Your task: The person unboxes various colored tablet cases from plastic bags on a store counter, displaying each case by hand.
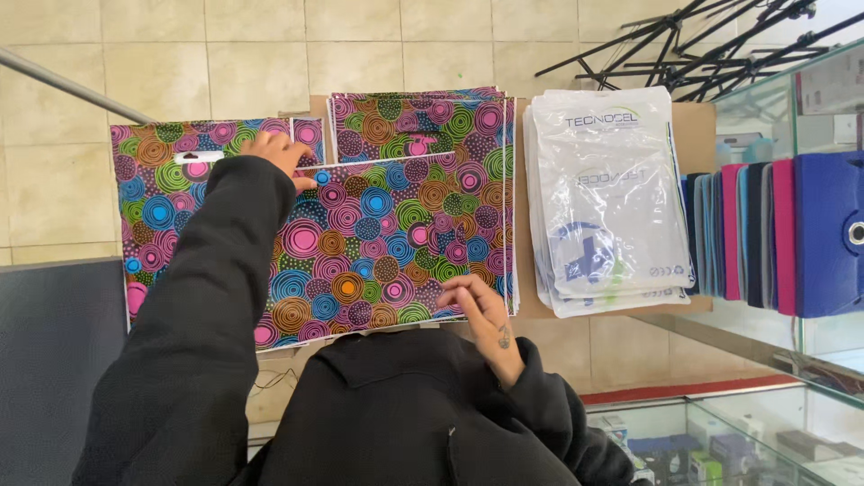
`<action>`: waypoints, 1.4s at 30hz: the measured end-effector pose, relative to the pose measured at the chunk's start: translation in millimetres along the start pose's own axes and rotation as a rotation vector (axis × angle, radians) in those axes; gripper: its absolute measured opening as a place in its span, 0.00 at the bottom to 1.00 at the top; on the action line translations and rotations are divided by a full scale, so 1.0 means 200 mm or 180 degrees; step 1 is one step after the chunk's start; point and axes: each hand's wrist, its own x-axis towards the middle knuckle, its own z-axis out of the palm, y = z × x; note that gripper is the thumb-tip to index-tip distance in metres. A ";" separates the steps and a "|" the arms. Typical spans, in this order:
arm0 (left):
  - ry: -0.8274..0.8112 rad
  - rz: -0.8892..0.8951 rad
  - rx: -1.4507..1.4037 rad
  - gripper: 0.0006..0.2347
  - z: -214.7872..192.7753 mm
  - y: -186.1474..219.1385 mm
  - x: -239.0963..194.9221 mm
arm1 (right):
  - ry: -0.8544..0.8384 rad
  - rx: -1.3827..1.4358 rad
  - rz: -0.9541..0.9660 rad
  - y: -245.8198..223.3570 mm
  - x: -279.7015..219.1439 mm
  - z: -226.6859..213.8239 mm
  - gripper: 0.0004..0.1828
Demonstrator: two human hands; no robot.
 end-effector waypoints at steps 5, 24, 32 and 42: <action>0.0769 0.0109 0.0190 0.24 0.04 0.03 -0.07 | 0.0473 0.0131 0.0294 0.03 0.05 -0.03 0.17; 0.0732 -0.1095 -0.6079 0.17 -0.33 0.39 -0.67 | -0.0099 0.0741 0.1954 0.82 0.11 -0.22 0.46; 0.0542 -0.2047 -0.5873 0.28 0.28 0.55 -0.62 | 0.0404 0.1155 0.2444 0.91 0.10 -0.10 0.35; 0.0166 -0.1057 -0.3287 0.42 -0.10 0.59 -0.96 | 0.0527 -0.1818 0.0897 0.87 0.25 -0.20 0.35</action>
